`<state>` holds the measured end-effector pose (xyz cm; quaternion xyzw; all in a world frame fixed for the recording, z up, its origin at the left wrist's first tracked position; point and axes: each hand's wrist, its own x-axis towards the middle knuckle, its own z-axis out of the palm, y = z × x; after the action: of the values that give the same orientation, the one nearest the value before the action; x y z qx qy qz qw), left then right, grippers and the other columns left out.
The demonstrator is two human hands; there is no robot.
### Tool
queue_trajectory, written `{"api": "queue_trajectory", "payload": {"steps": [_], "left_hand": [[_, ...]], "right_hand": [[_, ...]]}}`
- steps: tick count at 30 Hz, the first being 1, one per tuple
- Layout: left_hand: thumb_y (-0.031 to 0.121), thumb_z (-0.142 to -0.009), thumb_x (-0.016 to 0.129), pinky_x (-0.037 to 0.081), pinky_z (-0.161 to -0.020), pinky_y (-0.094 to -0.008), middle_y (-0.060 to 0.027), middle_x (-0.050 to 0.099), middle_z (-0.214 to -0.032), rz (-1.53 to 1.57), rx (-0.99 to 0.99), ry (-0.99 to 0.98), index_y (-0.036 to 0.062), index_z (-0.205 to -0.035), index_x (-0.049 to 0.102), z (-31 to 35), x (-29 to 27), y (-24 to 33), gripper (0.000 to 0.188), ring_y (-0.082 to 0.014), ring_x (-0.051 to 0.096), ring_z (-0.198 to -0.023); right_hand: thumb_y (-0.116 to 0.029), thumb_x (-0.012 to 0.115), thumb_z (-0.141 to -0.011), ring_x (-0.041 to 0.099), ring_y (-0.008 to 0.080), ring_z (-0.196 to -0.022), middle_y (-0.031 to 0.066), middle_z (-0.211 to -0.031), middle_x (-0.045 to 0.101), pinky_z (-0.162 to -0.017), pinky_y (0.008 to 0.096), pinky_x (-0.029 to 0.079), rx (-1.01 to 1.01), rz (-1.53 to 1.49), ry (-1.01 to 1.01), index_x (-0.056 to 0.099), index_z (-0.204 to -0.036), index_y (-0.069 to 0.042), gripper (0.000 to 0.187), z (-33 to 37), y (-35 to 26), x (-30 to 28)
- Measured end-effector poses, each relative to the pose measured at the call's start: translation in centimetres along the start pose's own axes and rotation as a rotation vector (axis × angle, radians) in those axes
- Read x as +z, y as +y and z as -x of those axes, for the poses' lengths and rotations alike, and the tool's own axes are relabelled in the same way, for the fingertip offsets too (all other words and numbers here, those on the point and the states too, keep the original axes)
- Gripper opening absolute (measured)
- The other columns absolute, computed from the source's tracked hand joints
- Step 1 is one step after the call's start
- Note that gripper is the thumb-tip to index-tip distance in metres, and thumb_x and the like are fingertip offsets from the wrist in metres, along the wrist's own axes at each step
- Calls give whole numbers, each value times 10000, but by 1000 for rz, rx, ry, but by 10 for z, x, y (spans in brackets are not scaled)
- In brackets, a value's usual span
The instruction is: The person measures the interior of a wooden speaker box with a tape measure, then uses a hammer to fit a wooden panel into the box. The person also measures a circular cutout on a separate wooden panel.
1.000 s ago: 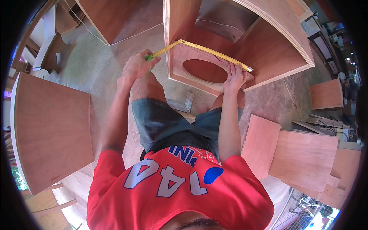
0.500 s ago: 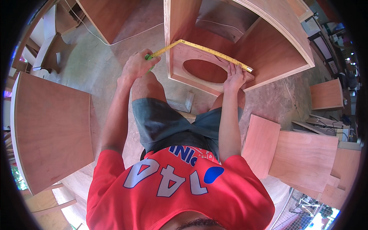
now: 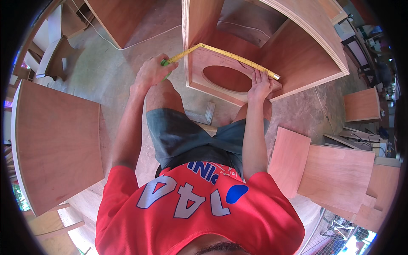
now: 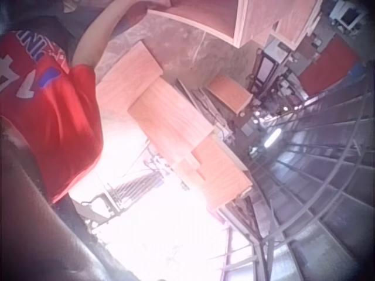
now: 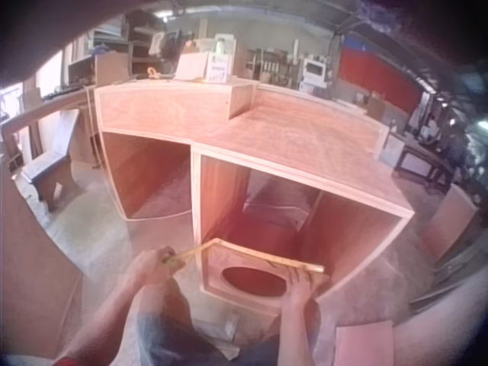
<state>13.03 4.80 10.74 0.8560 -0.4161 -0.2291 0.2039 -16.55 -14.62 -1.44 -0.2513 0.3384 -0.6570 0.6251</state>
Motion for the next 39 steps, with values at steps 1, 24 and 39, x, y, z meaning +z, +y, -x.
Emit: {"api": "queue_trajectory", "payload": {"steps": [1,24,39], "left_hand": [[551,-882,642,527,-889,-410,-116,741,-947,1,3,2,119,-1196,685,0,0,0,536,-294,704,-978],[550,-890,637,530,-897,-408,-110,744,-960,-17,-6,6,130,-1210,682,1,-2,2,529,-279,702,-991],[543,-888,641,525,-903,-414,-123,741,-982,-20,-3,24,124,-1208,686,2,-2,2,529,-290,698,-1002]], "right_hand": [[-152,618,-999,664,229,-1056,54,-1126,644,-954,380,524,1,-8,-5,520,-1108,-132,148,0,0,0],[-162,625,-995,662,238,-1061,61,-1124,643,-972,390,523,5,-3,6,532,-1118,-122,159,-1,0,-1],[-146,608,-1002,663,237,-1059,61,-1126,640,-984,397,524,2,-2,8,525,-1117,-120,145,1,0,0]]}}
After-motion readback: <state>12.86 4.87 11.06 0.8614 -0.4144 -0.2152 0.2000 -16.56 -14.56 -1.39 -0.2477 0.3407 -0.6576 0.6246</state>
